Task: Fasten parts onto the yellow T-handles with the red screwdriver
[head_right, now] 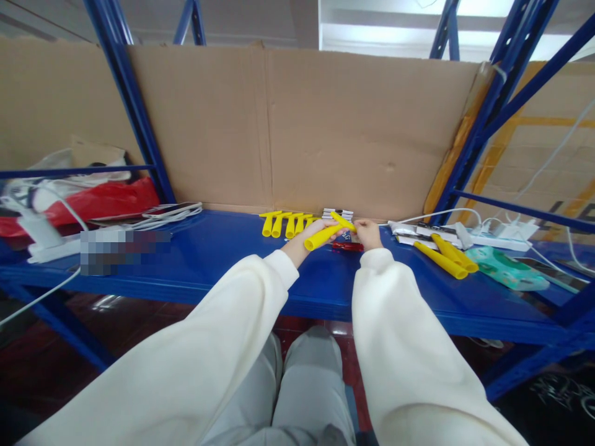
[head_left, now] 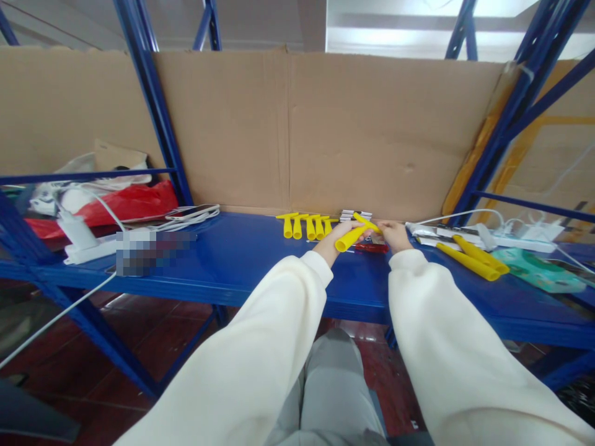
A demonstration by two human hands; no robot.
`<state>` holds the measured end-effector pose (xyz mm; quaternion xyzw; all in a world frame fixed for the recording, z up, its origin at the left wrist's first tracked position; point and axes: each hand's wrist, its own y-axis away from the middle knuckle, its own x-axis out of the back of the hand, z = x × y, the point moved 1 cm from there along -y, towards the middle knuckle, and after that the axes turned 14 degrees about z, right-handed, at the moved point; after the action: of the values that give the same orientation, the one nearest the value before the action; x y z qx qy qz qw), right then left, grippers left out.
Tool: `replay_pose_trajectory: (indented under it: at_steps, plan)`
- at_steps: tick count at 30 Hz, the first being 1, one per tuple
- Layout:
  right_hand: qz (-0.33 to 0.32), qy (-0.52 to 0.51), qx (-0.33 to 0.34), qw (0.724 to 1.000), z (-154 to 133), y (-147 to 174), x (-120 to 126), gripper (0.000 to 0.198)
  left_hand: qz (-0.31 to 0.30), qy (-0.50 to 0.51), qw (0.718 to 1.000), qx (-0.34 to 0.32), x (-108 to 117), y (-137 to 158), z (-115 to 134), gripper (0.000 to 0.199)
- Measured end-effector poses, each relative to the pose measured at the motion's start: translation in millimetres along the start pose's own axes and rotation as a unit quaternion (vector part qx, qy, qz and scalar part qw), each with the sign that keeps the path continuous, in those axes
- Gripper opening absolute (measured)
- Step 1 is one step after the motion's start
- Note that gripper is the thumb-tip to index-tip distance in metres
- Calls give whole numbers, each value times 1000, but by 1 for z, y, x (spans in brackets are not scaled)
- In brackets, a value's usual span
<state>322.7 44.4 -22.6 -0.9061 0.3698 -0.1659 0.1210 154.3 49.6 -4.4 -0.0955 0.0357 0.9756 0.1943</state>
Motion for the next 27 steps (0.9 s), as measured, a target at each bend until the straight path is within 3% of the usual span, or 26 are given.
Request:
replay_pose_trajectory:
  at_steps: [3,7,17,20,23,25,27]
  plan:
    - [11,-78,-50,996,6,-4,-1,13,8,44,998,50,2,-2,-3,32]
    - [-5,-105,-91,990,11,-9,-3,8,15,66,995,79,3,-2,-4,35]
    - [-16,-70,-36,997,7,-4,-4,15,2,25,998,54,7,-3,1,39]
    - [-10,-26,-10,1000,2,-2,-3,25,18,-28,999,-1,9,4,11,41]
    - [-9,65,34,997,-5,4,0,34,53,-111,987,-102,15,15,22,52]
    - [-36,167,94,981,-10,10,0,34,88,-200,959,-181,25,24,29,60]
    - [-87,263,158,948,-17,19,-2,34,117,-303,904,-277,38,33,34,63]
